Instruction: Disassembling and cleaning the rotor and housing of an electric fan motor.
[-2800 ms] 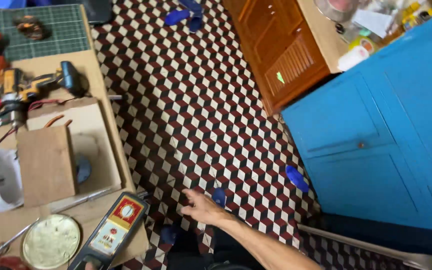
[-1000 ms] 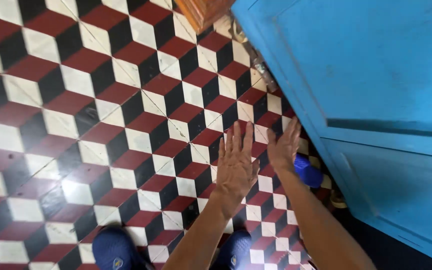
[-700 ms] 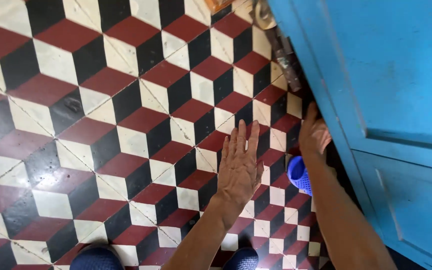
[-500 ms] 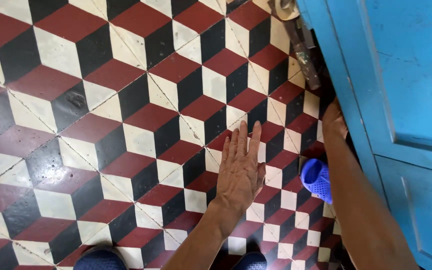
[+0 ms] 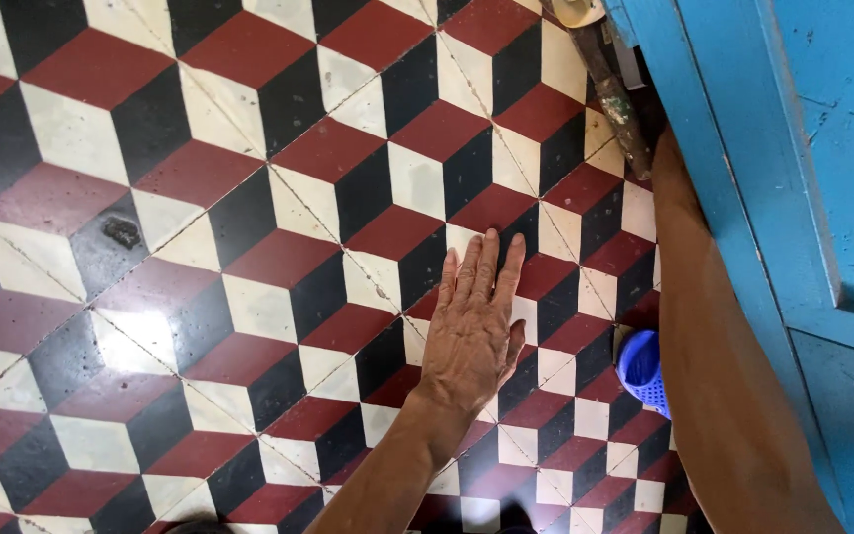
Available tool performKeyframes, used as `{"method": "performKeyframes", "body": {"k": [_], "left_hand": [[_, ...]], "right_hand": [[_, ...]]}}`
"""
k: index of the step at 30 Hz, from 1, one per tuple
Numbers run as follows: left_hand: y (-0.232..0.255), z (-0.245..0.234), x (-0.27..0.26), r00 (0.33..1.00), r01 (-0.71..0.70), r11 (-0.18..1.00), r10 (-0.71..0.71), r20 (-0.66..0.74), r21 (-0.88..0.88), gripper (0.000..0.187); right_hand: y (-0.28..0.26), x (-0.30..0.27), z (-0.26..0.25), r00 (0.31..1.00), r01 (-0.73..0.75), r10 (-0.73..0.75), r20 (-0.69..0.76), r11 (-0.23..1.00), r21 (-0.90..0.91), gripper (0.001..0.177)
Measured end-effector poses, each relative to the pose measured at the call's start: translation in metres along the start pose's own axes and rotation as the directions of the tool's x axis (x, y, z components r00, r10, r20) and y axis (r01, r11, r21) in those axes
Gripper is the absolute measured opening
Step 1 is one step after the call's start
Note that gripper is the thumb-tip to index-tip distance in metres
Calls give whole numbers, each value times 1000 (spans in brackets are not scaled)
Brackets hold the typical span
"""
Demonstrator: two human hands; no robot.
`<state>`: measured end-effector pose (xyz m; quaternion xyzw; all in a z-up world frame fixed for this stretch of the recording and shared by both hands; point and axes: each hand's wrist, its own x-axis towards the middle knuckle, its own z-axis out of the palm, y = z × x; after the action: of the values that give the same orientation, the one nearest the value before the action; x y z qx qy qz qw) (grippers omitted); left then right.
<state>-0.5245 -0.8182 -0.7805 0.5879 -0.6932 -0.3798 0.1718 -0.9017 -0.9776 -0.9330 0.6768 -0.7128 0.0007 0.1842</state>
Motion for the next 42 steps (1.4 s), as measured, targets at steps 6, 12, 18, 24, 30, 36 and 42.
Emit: {"method": "performKeyframes", "body": {"k": [6,12,18,24,30,36,42], "left_hand": [[4,2,4,997,19,999,-17,81,-27,96],[9,-14,10,978,62,998,-60,201,-3,107],[8,-20,10,958,37,996,-60,282,86,110],[11,-17,-5,957,23,996,-45,285,81,110],[11,12,-21,998,60,991,-58,20,-119,79],[18,27,-23,963,195,852,-260,-70,-486,48],[3,61,-17,936,208,714,-344,-76,-668,46]], "right_hand": [[8,-2,22,1000,-27,27,-1,999,-37,31],[-4,-31,4,978,-191,201,-60,972,135,29],[-73,-100,-116,889,-320,441,-119,788,526,55],[-134,-143,-188,875,-356,485,-10,655,666,55],[-180,-160,-250,757,-628,529,384,424,653,60],[-187,-182,-285,959,-281,176,222,512,811,45],[-159,-201,-282,830,-541,378,411,368,756,24]]}}
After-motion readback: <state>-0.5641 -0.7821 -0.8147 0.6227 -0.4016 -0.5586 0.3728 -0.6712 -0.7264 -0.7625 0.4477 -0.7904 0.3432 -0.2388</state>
